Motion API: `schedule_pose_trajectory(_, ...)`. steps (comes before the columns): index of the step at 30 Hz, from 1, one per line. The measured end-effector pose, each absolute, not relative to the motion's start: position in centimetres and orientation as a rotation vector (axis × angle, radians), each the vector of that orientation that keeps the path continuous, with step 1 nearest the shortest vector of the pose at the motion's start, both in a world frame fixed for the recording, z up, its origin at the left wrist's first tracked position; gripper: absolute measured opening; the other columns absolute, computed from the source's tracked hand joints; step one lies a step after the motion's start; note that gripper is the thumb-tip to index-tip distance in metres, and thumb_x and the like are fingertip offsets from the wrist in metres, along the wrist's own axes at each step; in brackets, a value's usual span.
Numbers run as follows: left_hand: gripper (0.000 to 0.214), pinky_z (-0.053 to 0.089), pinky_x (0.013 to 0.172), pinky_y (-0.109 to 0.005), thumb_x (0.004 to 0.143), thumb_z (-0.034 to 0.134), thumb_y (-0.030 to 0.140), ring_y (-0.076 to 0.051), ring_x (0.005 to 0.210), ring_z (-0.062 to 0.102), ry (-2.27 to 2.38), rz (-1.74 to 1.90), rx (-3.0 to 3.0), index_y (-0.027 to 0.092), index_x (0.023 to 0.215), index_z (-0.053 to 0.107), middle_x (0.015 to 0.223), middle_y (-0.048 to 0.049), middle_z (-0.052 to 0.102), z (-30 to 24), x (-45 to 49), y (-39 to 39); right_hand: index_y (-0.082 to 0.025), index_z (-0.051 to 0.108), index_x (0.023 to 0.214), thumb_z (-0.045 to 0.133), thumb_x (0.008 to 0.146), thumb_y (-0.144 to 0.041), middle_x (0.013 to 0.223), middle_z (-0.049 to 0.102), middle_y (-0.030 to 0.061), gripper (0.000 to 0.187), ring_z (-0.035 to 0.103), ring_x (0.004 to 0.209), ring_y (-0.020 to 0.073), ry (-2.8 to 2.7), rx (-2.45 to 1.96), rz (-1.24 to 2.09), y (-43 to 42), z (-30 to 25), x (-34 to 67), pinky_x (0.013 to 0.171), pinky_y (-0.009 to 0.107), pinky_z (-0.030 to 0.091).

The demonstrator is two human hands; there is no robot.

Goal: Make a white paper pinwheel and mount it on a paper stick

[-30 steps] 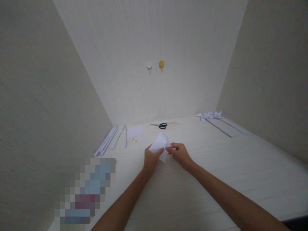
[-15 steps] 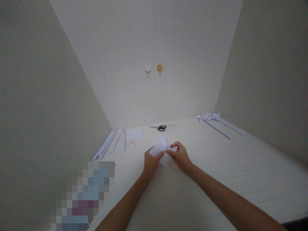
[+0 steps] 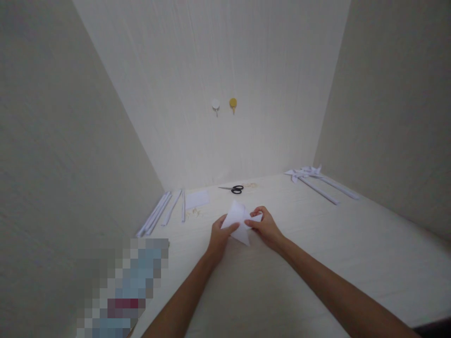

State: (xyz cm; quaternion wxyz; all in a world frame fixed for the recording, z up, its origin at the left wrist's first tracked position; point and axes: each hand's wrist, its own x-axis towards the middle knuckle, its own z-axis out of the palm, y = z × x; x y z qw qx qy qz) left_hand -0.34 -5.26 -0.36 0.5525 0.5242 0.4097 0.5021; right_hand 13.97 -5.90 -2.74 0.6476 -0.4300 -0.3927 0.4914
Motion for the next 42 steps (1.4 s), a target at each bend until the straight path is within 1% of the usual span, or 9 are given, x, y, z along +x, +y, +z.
schedule_pose_trajectory(5, 0.046, 0.040, 0.056, -0.025, 0.054, 0.067, 0.027, -0.015, 0.058, 0.056, 0.726, 0.987, 1.107, 0.009, 0.095, 0.058, 0.072, -0.0059, 0.063, 0.7, -1.3, -5.2, -0.023, 0.038, 0.076, 0.073, 0.042, -0.015, 0.073, 0.047, -0.0083, 0.050, 0.049, 0.055, 0.0078, -0.952, -0.873, 1.355, -6.5, -2.0, 14.6, 0.051, 0.022, 0.041)
schedule_pose_trajectory(10, 0.052, 0.040, 0.056, -0.024, 0.052, 0.067, 0.018, -0.014, 0.061, 0.055, 0.733, 0.870, 1.110, 0.014, 0.102, 0.053, 0.074, -0.0034, 0.061, 1.0, -2.1, -5.2, -0.023, 0.039, 0.078, 0.074, 0.042, -0.013, 0.072, 0.046, -0.0089, 0.052, 0.050, 0.056, 0.0078, -1.145, -0.833, 1.519, -7.1, -1.8, 14.9, 0.050, 0.021, 0.042)
schedule_pose_trajectory(17, 0.064, 0.041, 0.058, -0.024, 0.046, 0.066, 0.009, -0.014, 0.065, 0.054, 0.796, 0.659, 1.356, 0.017, 0.108, 0.050, 0.077, -0.0016, 0.061, 0.9, -2.6, -4.9, -0.023, 0.041, 0.087, 0.073, 0.044, -0.013, 0.073, 0.049, -0.0081, 0.054, 0.049, 0.058, 0.0089, -1.397, -0.912, 1.486, -7.0, -2.1, 15.6, 0.052, 0.022, 0.043)
schedule_pose_trajectory(21, 0.065, 0.042, 0.057, -0.024, 0.044, 0.068, 0.008, -0.014, 0.067, 0.055, 0.861, 0.619, 1.558, 0.018, 0.106, 0.053, 0.080, -0.0019, 0.061, 0.9, -2.6, -4.9, -0.023, 0.041, 0.089, 0.072, 0.043, -0.012, 0.074, 0.050, -0.0072, 0.056, 0.049, 0.058, 0.0092, -1.457, -1.007, 1.457, -7.0, -2.0, 15.8, 0.050, 0.021, 0.041)
schedule_pose_trajectory(26, 0.067, 0.043, 0.053, -0.025, 0.048, 0.068, 0.010, -0.014, 0.056, 0.056, 0.786, 0.506, 1.532, 0.018, 0.111, 0.048, 0.072, -0.0016, 0.062, 1.2, -2.7, -5.1, -0.023, 0.039, 0.088, 0.072, 0.044, -0.014, 0.076, 0.049, -0.0064, 0.055, 0.049, 0.062, 0.0103, -1.567, -1.079, 1.423, -7.4, -1.4, 15.9, 0.052, 0.022, 0.041)
schedule_pose_trajectory(29, 0.071, 0.040, 0.047, -0.022, 0.048, 0.069, 0.011, -0.011, 0.048, 0.052, 0.779, 0.481, 1.568, 0.018, 0.114, 0.045, 0.064, 0.0009, 0.060, 1.1, -2.6, -5.2, -0.022, 0.039, 0.088, 0.071, 0.044, -0.014, 0.076, 0.049, -0.0060, 0.056, 0.048, 0.061, 0.0099, -1.623, -1.135, 1.372, -7.7, -0.9, 15.9, 0.050, 0.021, 0.039)
schedule_pose_trajectory(31, 0.070, 0.037, 0.045, -0.020, 0.047, 0.069, 0.011, -0.010, 0.047, 0.050, 0.811, 0.471, 1.610, 0.017, 0.113, 0.046, 0.061, 0.0018, 0.059, 1.0, -2.5, -5.3, -0.022, 0.038, 0.089, 0.071, 0.044, -0.013, 0.075, 0.049, -0.0059, 0.055, 0.048, 0.061, 0.0098, -1.649, -1.151, 1.348, -7.9, -0.6, 15.8, 0.050, 0.020, 0.038)
schedule_pose_trajectory(35, 0.059, 0.036, 0.046, -0.019, 0.047, 0.069, 0.011, -0.010, 0.051, 0.051, 0.866, 0.477, 1.644, 0.016, 0.103, 0.051, 0.066, 0.0011, 0.059, 1.1, -2.2, -5.5, -0.022, 0.037, 0.089, 0.069, 0.046, -0.012, 0.072, 0.050, -0.0062, 0.054, 0.048, 0.059, 0.0095, -1.678, -1.144, 1.347, -7.9, -0.4, 15.8, 0.050, 0.020, 0.038)
schedule_pose_trajectory(42, 0.046, 0.034, 0.044, -0.019, 0.046, 0.066, 0.008, -0.008, 0.044, 0.047, 0.906, 0.466, 1.602, 0.016, 0.089, 0.052, 0.058, 0.0048, 0.056, 1.9, -2.0, -6.0, -0.022, 0.038, 0.087, 0.069, 0.045, -0.011, 0.071, 0.052, -0.0063, 0.053, 0.050, 0.061, 0.0111, -1.639, -1.119, 1.381, -7.8, -0.9, 15.8, 0.049, 0.021, 0.037)
